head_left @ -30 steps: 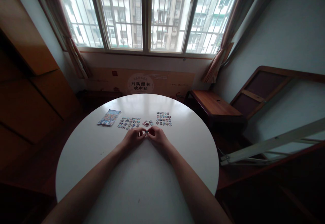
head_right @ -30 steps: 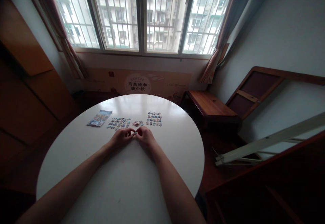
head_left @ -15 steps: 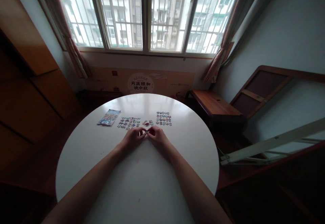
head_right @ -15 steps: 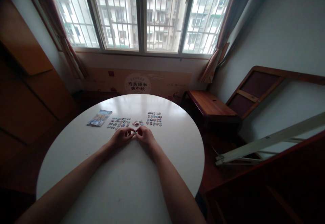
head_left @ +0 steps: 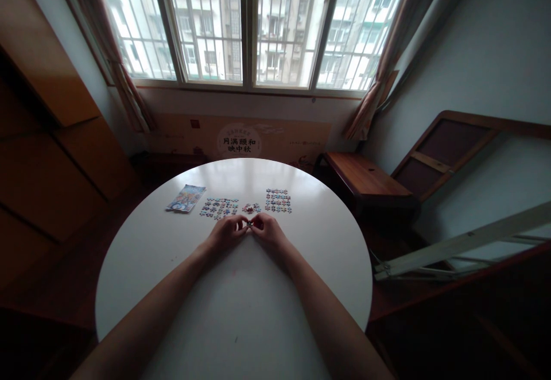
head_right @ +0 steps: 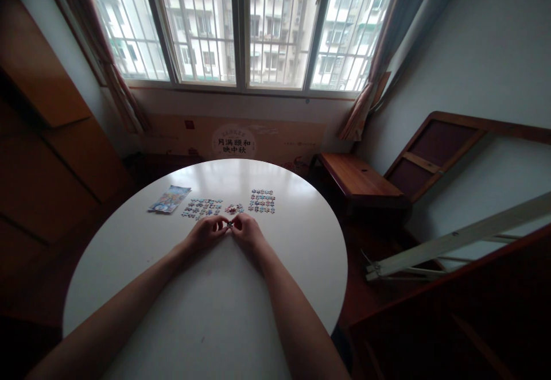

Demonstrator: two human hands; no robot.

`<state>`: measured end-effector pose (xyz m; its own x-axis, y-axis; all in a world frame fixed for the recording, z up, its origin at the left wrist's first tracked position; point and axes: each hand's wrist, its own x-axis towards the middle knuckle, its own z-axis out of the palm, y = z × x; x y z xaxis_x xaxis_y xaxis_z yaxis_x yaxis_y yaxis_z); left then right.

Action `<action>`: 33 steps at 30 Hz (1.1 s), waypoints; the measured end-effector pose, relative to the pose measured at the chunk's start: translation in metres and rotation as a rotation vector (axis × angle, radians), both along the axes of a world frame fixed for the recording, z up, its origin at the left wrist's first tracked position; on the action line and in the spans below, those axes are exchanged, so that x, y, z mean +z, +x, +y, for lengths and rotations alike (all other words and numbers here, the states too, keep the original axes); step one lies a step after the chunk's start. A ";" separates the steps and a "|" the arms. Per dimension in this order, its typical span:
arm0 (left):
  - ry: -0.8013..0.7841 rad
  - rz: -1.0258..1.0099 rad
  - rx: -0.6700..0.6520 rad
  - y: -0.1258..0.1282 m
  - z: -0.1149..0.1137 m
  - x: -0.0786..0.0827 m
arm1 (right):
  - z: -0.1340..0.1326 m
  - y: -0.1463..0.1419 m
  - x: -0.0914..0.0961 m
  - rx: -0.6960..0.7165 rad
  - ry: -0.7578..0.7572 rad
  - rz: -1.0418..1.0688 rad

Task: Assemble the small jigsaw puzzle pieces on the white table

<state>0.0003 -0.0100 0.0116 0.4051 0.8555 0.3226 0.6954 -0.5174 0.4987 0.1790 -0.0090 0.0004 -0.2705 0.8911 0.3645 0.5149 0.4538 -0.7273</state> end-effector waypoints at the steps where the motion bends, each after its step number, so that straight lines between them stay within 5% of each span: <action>1: 0.000 -0.001 0.000 0.000 0.000 0.000 | 0.000 0.000 0.000 0.000 -0.001 0.005; 33: 0.049 -0.030 -0.007 0.000 0.000 0.001 | 0.000 0.001 0.003 0.004 -0.008 0.136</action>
